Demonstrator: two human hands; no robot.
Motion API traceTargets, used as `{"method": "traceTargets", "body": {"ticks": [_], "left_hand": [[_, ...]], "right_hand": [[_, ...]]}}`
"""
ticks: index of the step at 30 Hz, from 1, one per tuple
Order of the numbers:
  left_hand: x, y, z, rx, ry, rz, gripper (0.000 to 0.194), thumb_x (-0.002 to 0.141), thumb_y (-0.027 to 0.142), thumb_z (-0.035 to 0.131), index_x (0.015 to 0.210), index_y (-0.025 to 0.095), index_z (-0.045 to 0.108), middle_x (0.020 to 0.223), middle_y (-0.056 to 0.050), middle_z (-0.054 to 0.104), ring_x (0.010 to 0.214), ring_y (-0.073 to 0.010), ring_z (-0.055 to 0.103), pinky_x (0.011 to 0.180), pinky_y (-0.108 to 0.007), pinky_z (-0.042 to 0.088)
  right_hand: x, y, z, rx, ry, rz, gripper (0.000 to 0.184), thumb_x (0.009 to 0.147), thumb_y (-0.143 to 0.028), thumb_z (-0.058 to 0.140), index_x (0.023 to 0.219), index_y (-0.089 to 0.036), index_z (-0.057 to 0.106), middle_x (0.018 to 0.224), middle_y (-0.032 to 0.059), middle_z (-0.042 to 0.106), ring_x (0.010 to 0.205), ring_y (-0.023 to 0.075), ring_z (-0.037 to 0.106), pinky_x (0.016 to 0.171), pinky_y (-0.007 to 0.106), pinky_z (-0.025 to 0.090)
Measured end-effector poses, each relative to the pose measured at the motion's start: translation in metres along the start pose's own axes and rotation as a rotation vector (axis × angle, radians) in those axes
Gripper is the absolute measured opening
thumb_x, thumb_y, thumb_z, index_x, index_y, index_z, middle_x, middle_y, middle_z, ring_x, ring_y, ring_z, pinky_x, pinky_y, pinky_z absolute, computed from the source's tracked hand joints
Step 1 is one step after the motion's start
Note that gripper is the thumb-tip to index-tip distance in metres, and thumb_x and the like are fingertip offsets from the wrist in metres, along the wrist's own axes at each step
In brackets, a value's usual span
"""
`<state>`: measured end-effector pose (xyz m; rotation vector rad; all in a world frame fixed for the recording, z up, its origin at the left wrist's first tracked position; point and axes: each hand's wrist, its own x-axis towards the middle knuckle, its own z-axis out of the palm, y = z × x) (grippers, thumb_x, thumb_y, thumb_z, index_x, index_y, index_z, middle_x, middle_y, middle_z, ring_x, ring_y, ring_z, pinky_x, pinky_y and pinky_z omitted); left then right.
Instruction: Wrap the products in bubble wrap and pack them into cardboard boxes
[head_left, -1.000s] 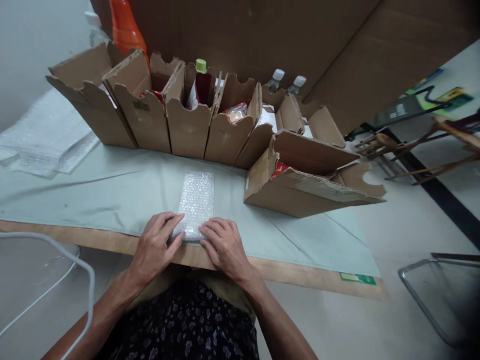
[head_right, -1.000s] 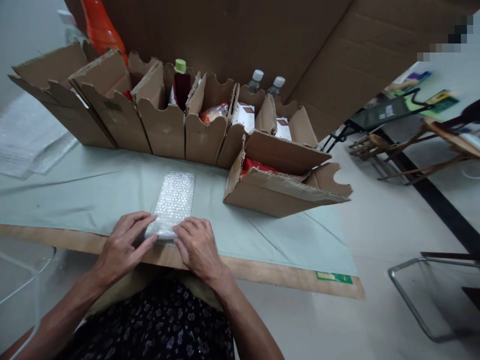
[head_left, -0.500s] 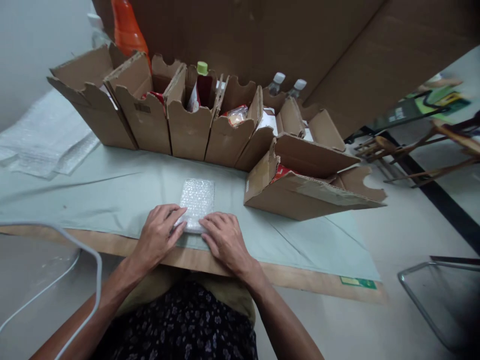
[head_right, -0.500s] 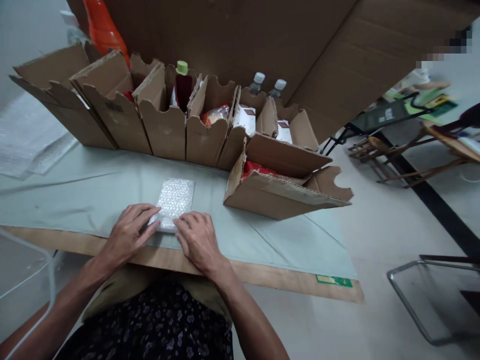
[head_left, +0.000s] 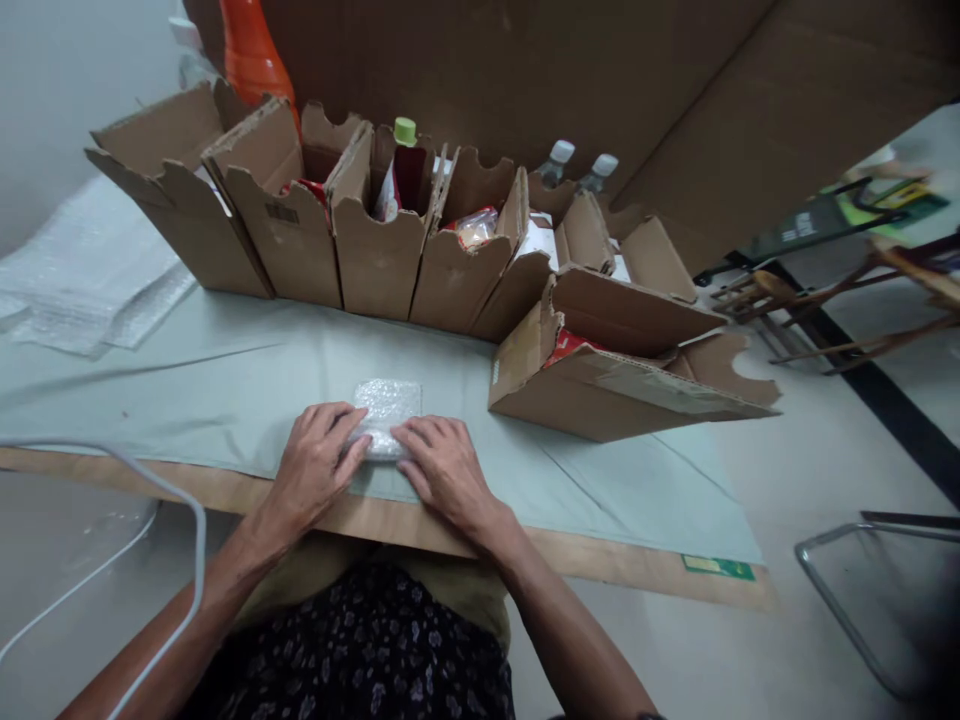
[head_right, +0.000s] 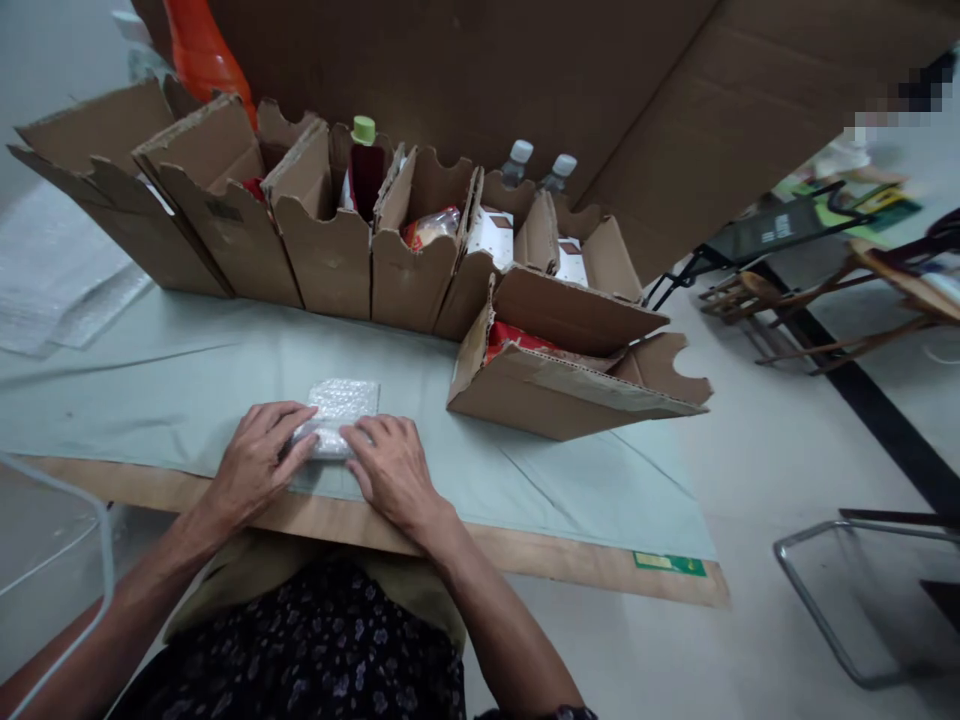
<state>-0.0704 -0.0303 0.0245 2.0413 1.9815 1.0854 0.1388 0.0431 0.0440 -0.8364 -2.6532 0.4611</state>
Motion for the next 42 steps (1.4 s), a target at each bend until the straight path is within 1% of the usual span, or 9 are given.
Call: {"method": "traceTargets", "body": {"ticks": [5,8,13,16,20,26,33,37,42], "left_hand": [[-0.023,0.021,-0.014,-0.534,0.101,-0.584,0.061,0.089,0.046,0.068,0.14,0.016,0.055,0.125,-0.016,0.068,0.11,-0.0296,0.067,0.095,-0.051,0.056],[-0.027,0.039,-0.014,-1.085,-0.005,-0.856,0.068,0.079,0.045,0.079,0.136,0.014,0.058,0.124,-0.017,0.071,0.11,-0.0306,0.07,0.098,-0.051,0.056],[-0.014,0.062,-0.002,-1.443,-0.085,-0.949,0.05,0.071,0.035,0.086,0.114,0.013,0.072,0.11,-0.014,0.077,0.114,-0.0339,0.069,0.101,-0.05,0.056],[-0.009,0.073,0.003,-1.451,-0.07,-0.97,0.05,0.065,0.03,0.089,0.109,0.014,0.074,0.105,-0.011,0.078,0.111,-0.0336,0.07,0.098,-0.048,0.057],[-0.01,0.085,0.014,-1.392,-0.06,-0.97,0.051,0.061,0.039,0.092,0.103,0.014,0.075,0.093,-0.008,0.078,0.1,-0.0307,0.072,0.091,-0.043,0.059],[0.006,0.095,0.025,-1.015,-0.081,-0.611,0.054,0.08,0.051,0.08,0.12,0.017,0.067,0.107,-0.009,0.076,0.098,-0.0259,0.072,0.086,-0.035,0.058],[0.111,0.146,0.033,-0.33,0.153,0.281,0.064,0.089,0.029,0.07,0.148,0.023,0.046,0.161,-0.017,0.038,0.149,-0.0352,0.038,0.118,-0.056,0.039],[0.132,0.162,0.053,-0.269,0.099,0.387,0.021,0.087,0.011,0.063,0.105,0.021,0.067,0.164,-0.012,0.035,0.151,-0.0384,0.033,0.115,-0.062,0.04],[0.109,0.156,0.063,-0.357,0.083,0.338,0.022,0.087,0.007,0.062,0.101,0.023,0.07,0.171,-0.006,0.023,0.151,-0.037,0.035,0.113,-0.061,0.045]], "right_hand": [[0.012,0.009,-0.001,0.253,0.066,0.268,0.032,0.097,-0.025,0.064,0.129,-0.021,0.067,0.121,0.0095,0.075,0.106,0.0241,0.067,0.098,0.043,0.049],[0.002,-0.005,-0.005,0.448,0.115,0.331,0.03,0.097,-0.027,0.064,0.125,-0.022,0.069,0.12,0.0073,0.076,0.101,0.0216,0.068,0.095,0.038,0.051],[-0.025,-0.024,-0.01,0.508,0.173,0.289,0.023,0.096,-0.031,0.065,0.117,-0.025,0.072,0.113,0.006,0.075,0.107,0.0224,0.067,0.099,0.041,0.049],[-0.04,-0.016,-0.014,0.586,0.29,0.39,0.051,0.09,-0.047,0.07,0.134,-0.022,0.062,0.135,0.0144,0.063,0.117,0.027,0.062,0.1,0.045,0.051],[-0.055,-0.008,-0.018,1.081,0.164,0.428,0.076,0.085,-0.063,0.071,0.143,-0.018,0.052,0.129,0.0162,0.066,0.108,0.025,0.067,0.086,0.037,0.058],[-0.071,-0.011,-0.054,0.747,0.356,0.385,0.021,0.092,-0.031,0.068,0.11,-0.021,0.071,0.099,0.0047,0.074,0.083,0.0174,0.067,0.077,0.03,0.056],[-0.112,0.04,-0.177,0.313,0.812,0.287,0.038,0.091,-0.023,0.072,0.128,-0.032,0.067,0.12,0.0042,0.074,0.105,0.0202,0.071,0.089,0.037,0.058],[-0.113,0.071,-0.241,0.017,0.975,0.281,0.038,0.084,-0.025,0.08,0.122,-0.026,0.071,0.108,0.0064,0.075,0.088,0.0176,0.07,0.078,0.034,0.057],[-0.102,0.102,-0.286,-0.177,0.653,0.321,0.035,0.083,-0.026,0.08,0.116,-0.025,0.072,0.1,0.0032,0.074,0.08,0.0157,0.066,0.073,0.031,0.053]]}}
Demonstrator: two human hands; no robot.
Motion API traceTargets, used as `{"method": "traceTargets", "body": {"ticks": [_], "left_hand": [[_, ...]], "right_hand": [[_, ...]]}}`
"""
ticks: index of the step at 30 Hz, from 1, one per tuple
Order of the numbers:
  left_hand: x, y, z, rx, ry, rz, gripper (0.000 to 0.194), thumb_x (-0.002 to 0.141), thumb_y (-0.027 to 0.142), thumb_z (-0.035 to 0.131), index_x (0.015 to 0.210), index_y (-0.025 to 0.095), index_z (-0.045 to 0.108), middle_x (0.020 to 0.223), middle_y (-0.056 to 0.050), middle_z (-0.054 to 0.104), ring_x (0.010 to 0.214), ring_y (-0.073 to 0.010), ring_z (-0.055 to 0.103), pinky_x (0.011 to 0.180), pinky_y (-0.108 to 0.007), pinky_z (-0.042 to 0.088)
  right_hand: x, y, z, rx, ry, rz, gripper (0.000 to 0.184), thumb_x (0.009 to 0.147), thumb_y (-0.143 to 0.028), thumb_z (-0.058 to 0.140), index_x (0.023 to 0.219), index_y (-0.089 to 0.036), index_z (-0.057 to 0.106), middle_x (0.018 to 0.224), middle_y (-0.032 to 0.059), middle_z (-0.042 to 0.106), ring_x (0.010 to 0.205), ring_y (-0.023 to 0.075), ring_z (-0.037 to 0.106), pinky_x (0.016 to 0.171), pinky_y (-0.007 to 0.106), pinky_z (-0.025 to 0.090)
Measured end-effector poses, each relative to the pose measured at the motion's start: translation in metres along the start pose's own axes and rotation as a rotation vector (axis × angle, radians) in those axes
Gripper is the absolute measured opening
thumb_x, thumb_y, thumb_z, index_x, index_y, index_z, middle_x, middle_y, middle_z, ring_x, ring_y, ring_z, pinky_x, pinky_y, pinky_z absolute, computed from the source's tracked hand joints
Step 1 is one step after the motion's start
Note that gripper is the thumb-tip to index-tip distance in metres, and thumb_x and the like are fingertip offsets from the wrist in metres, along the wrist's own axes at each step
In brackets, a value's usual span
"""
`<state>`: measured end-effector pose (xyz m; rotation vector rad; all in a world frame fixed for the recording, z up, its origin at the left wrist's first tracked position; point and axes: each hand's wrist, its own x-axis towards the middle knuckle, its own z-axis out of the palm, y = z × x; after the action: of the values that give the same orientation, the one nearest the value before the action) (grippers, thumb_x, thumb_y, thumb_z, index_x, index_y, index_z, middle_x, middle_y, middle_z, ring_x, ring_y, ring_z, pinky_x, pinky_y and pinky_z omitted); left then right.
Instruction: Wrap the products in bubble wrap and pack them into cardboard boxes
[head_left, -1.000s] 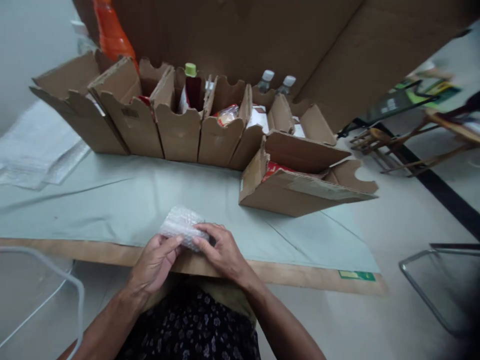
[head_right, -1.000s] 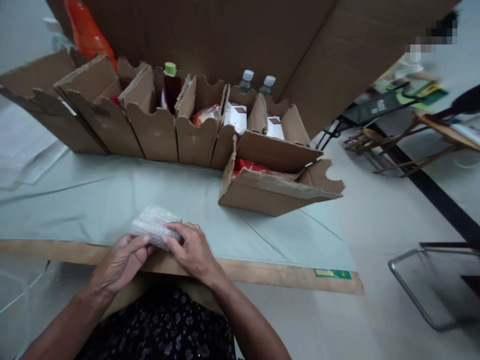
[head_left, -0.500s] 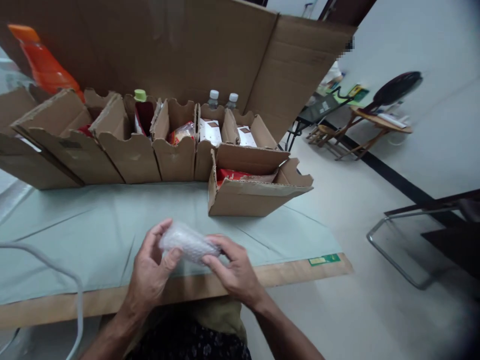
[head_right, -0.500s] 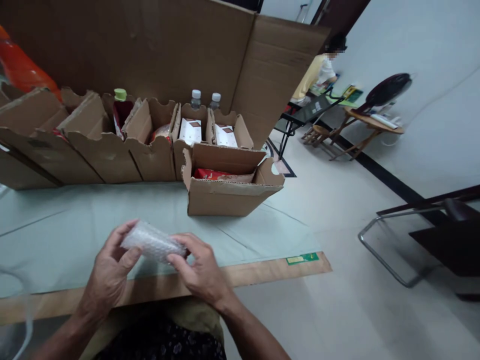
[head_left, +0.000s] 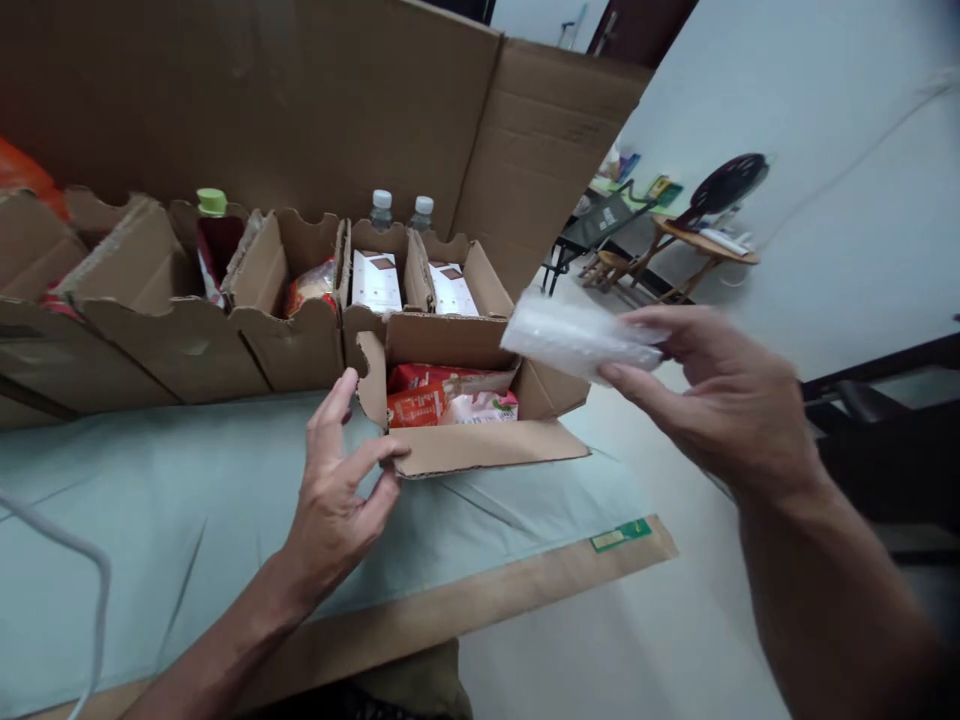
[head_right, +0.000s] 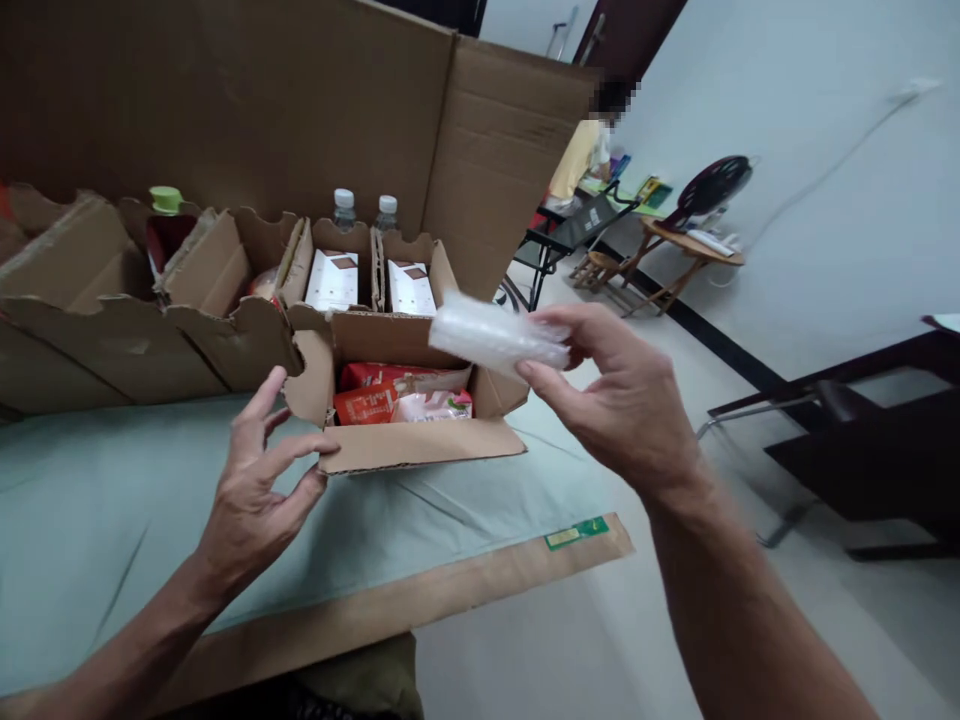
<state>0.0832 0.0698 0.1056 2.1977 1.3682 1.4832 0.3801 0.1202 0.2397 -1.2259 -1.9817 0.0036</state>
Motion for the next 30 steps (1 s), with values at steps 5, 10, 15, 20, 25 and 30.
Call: {"method": "traceTargets", "body": {"ticks": [5,10,15,20,25,30], "left_hand": [[-0.003,-0.002,0.002,-0.11,0.001,-0.032,0.021,0.091,0.009,0.061,0.104,0.025,0.068,0.17,-0.004,0.024,0.152,-0.0328,0.036,0.112,-0.055,0.05],[-0.005,-0.004,0.007,-0.133,-0.013,-0.036,0.021,0.091,0.007,0.06,0.103,0.024,0.067,0.17,-0.006,0.025,0.151,-0.0331,0.038,0.11,-0.051,0.052],[-0.008,-0.007,0.01,-0.159,0.001,-0.039,0.021,0.092,0.009,0.061,0.105,0.024,0.066,0.167,-0.008,0.031,0.146,-0.0319,0.046,0.11,-0.05,0.053],[-0.008,-0.008,0.01,-0.148,0.011,-0.049,0.019,0.093,0.011,0.061,0.106,0.024,0.067,0.162,-0.01,0.038,0.143,-0.0302,0.05,0.11,-0.048,0.053],[-0.006,-0.006,0.011,-0.135,0.025,-0.059,0.016,0.094,0.013,0.061,0.104,0.023,0.068,0.158,-0.01,0.043,0.138,-0.0285,0.055,0.106,-0.044,0.055],[-0.009,-0.002,0.006,-0.14,0.061,-0.083,0.027,0.093,0.013,0.063,0.116,0.026,0.067,0.157,-0.009,0.044,0.136,-0.0268,0.056,0.108,-0.044,0.053]], "right_hand": [[0.031,0.0,0.015,-0.086,-0.345,-0.244,0.023,0.084,-0.02,0.069,0.105,-0.026,0.075,0.097,-0.0002,0.076,0.083,0.0175,0.068,0.075,0.034,0.053],[0.054,-0.011,0.051,-0.075,-0.55,-0.342,0.026,0.085,-0.018,0.067,0.107,-0.028,0.075,0.1,-0.0036,0.077,0.09,0.0173,0.07,0.083,0.034,0.052],[0.062,-0.024,0.104,-0.118,-0.825,-0.374,0.028,0.078,-0.009,0.071,0.098,-0.027,0.078,0.09,-0.0025,0.078,0.084,0.0204,0.069,0.076,0.033,0.049],[0.059,-0.041,0.144,-0.205,-1.021,-0.466,0.033,0.074,-0.001,0.071,0.09,-0.028,0.081,0.08,-0.0013,0.077,0.068,0.0179,0.065,0.061,0.028,0.038],[0.057,-0.042,0.155,-0.103,-1.024,-0.398,0.027,0.082,-0.006,0.069,0.097,-0.025,0.08,0.089,-0.0001,0.079,0.073,0.0174,0.07,0.063,0.026,0.043],[0.042,-0.025,0.109,0.189,-0.81,-0.271,0.031,0.091,-0.016,0.064,0.12,-0.022,0.074,0.119,0.0038,0.077,0.106,0.0212,0.072,0.091,0.033,0.055]]}}
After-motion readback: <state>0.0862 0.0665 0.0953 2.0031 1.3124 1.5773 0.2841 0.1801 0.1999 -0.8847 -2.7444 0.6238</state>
